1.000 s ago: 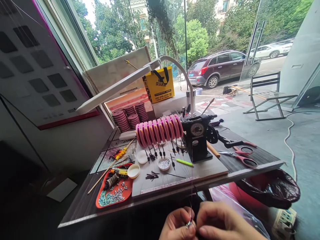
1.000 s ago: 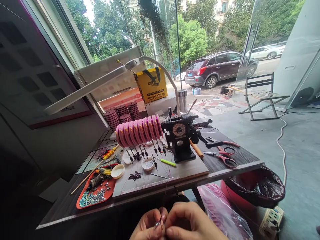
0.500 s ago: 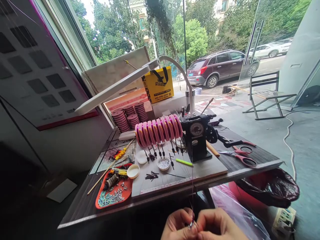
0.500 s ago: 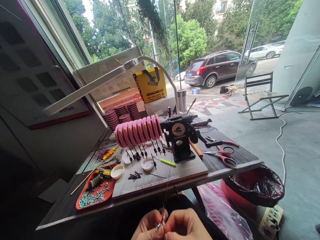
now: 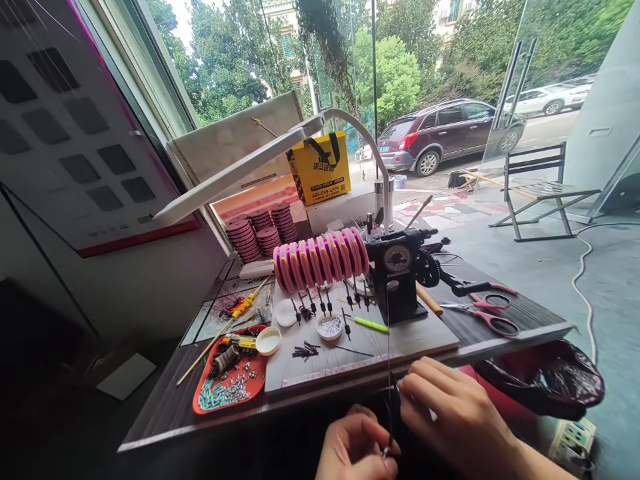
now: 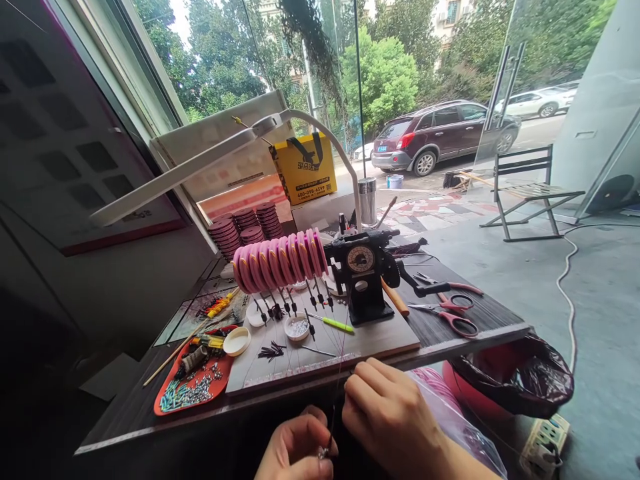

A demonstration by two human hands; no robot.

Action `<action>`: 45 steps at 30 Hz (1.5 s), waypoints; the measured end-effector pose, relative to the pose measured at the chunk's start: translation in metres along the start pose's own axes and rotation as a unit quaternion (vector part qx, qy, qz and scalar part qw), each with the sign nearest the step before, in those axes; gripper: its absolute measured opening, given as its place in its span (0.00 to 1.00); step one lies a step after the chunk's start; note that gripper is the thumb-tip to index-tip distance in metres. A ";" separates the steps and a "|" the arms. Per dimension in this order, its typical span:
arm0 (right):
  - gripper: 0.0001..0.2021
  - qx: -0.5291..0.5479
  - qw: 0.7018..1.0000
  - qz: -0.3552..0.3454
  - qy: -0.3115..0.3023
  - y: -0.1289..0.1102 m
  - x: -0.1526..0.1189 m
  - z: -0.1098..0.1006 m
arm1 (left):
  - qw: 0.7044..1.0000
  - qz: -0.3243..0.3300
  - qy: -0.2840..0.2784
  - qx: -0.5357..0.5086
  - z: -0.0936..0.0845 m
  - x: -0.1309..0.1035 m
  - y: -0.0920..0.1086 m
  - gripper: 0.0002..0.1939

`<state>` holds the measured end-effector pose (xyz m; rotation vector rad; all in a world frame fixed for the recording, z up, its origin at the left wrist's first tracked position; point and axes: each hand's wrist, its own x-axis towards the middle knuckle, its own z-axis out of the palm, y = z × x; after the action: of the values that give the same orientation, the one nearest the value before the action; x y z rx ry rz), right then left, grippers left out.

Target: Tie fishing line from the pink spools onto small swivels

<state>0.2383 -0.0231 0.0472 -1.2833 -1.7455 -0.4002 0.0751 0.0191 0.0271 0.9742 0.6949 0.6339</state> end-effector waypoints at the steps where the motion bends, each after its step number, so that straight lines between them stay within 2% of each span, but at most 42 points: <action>1: 0.15 0.002 1.000 0.002 0.000 0.000 0.000 0.000 | 1.000 -0.001 -0.013 0.012 -0.001 0.001 0.001 0.17; 5: 0.15 0.011 1.000 -0.001 0.003 -0.001 -0.001 -0.001 | 0.998 -0.011 -0.021 0.057 -0.001 0.005 0.000 0.19; 11: 0.14 0.010 1.000 -0.004 0.007 -0.001 -0.002 0.001 | 0.985 0.082 0.047 0.146 -0.001 0.005 -0.002 0.26; 16: 0.14 0.012 1.000 -0.003 0.002 -0.002 -0.004 0.005 | 0.998 -0.041 0.029 0.047 0.001 0.002 0.005 0.25; 18: 0.14 0.012 1.000 0.001 0.002 -0.003 -0.004 0.006 | 0.997 -0.062 0.037 -0.001 0.004 0.001 0.008 0.24; 23: 0.15 0.021 0.999 0.000 -0.033 -0.003 -0.004 0.007 | 0.997 -0.058 0.046 -0.024 0.001 -0.003 0.019 0.21; 28: 0.13 0.014 0.991 -0.007 -0.136 0.004 0.000 0.017 | 0.996 -0.050 0.067 0.036 -0.019 -0.023 0.034 0.20; 31: 0.12 -0.044 0.989 -0.004 -0.142 0.008 0.005 0.031 | 0.994 -0.040 0.079 0.065 -0.027 -0.033 0.041 0.20; 34: 0.15 -0.097 0.987 -0.002 -0.127 0.007 0.010 0.047 | 0.993 -0.039 0.086 0.066 -0.027 -0.036 0.044 0.20; 37: 0.13 -0.117 0.986 -0.024 -0.113 0.005 0.010 0.056 | 0.995 -0.042 0.087 0.024 -0.024 -0.034 0.046 0.18; 39: 0.14 -0.116 0.987 -0.039 -0.108 0.006 0.008 0.055 | 0.995 -0.038 0.086 -0.036 -0.021 -0.034 0.047 0.16; 43: 0.17 -0.112 0.987 -0.037 -0.111 0.014 -0.007 0.031 | 0.975 -0.028 0.098 -0.199 -0.021 -0.034 0.042 0.11; 45: 0.15 -0.065 0.985 -0.032 -0.153 0.013 -0.019 0.014 | 0.952 -0.025 0.107 -0.284 -0.020 -0.033 0.032 0.10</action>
<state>0.2444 -0.0195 0.0214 -1.4458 -2.0501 -0.3734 0.0336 0.0179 0.0555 0.3552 0.6707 0.8439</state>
